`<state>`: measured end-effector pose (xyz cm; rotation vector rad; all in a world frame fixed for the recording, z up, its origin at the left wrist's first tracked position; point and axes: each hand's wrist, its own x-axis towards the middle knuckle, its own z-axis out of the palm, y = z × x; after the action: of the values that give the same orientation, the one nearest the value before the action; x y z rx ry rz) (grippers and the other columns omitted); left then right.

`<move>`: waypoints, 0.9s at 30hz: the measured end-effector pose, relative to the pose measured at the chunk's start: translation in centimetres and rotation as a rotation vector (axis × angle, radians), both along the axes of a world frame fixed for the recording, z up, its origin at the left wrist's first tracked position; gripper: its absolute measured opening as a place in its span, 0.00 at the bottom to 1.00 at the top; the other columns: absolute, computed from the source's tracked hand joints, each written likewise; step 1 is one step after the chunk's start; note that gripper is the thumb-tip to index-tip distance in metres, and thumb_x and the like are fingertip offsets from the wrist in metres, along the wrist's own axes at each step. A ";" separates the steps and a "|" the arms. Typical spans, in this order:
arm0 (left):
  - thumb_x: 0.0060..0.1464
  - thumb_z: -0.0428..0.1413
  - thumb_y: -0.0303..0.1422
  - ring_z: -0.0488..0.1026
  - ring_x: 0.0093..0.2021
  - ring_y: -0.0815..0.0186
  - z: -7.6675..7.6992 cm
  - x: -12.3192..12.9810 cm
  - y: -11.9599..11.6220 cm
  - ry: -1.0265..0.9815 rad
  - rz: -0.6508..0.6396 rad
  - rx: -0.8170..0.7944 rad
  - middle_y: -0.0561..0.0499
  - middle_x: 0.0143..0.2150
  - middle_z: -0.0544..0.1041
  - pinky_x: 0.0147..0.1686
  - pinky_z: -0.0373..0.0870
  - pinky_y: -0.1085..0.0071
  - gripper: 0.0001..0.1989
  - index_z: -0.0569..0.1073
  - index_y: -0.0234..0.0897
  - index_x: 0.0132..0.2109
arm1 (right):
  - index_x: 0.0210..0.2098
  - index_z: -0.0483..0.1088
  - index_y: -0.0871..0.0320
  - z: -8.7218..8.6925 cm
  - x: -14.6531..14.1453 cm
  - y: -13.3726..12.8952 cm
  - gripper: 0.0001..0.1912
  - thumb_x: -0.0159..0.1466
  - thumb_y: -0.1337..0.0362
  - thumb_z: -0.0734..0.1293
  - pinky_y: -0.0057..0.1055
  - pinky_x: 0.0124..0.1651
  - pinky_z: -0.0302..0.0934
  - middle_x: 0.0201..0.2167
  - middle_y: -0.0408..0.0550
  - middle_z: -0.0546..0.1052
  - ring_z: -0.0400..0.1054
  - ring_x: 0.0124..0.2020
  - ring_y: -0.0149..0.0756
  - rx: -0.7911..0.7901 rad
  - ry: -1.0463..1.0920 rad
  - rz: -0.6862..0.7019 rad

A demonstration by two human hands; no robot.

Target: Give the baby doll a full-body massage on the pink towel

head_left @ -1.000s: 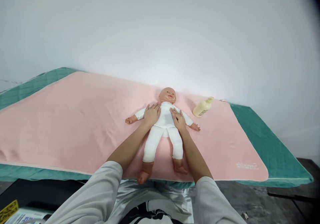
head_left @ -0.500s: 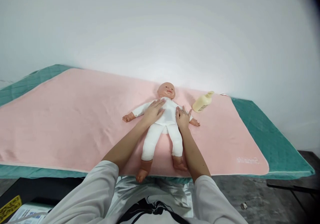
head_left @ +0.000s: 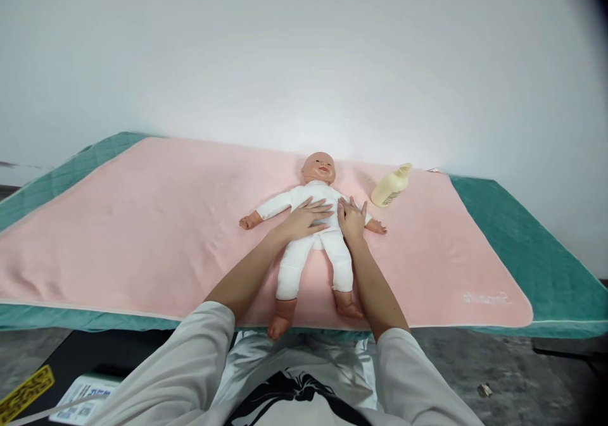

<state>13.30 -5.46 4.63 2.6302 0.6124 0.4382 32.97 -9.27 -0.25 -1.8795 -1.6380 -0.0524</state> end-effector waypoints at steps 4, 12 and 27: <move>0.67 0.43 0.44 0.47 0.73 0.61 -0.8 0.1 0.5 0.008 0.148 0.042 0.52 0.71 0.57 0.71 0.35 0.53 0.25 0.63 0.44 0.67 | 0.53 0.73 0.62 0.3 -0.1 0.0 0.22 0.71 0.64 0.53 0.57 0.72 0.27 0.56 0.54 0.75 0.60 0.66 0.47 -0.008 0.005 -0.008; 0.67 0.42 0.46 0.46 0.73 0.58 -1.8 0.3 1.4 0.022 0.418 0.086 0.55 0.72 0.53 0.70 0.35 0.45 0.26 0.60 0.49 0.68 | 0.54 0.73 0.62 0.7 -0.2 0.0 0.22 0.70 0.64 0.54 0.58 0.72 0.27 0.57 0.53 0.75 0.59 0.67 0.48 -0.052 0.031 0.001; 0.67 0.35 0.38 0.59 0.68 0.53 -2.7 -1.5 2.2 -0.012 0.727 0.162 0.45 0.65 0.68 0.69 0.28 0.43 0.27 0.64 0.38 0.66 | 0.59 0.70 0.57 2.6 0.3 -1.7 0.27 0.71 0.51 0.52 0.43 0.70 0.50 0.62 0.51 0.70 0.57 0.68 0.42 -0.010 0.315 0.234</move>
<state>11.76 -3.26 1.96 2.4663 1.5904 0.7289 33.27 -10.93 2.33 -1.5954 -1.6224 0.3336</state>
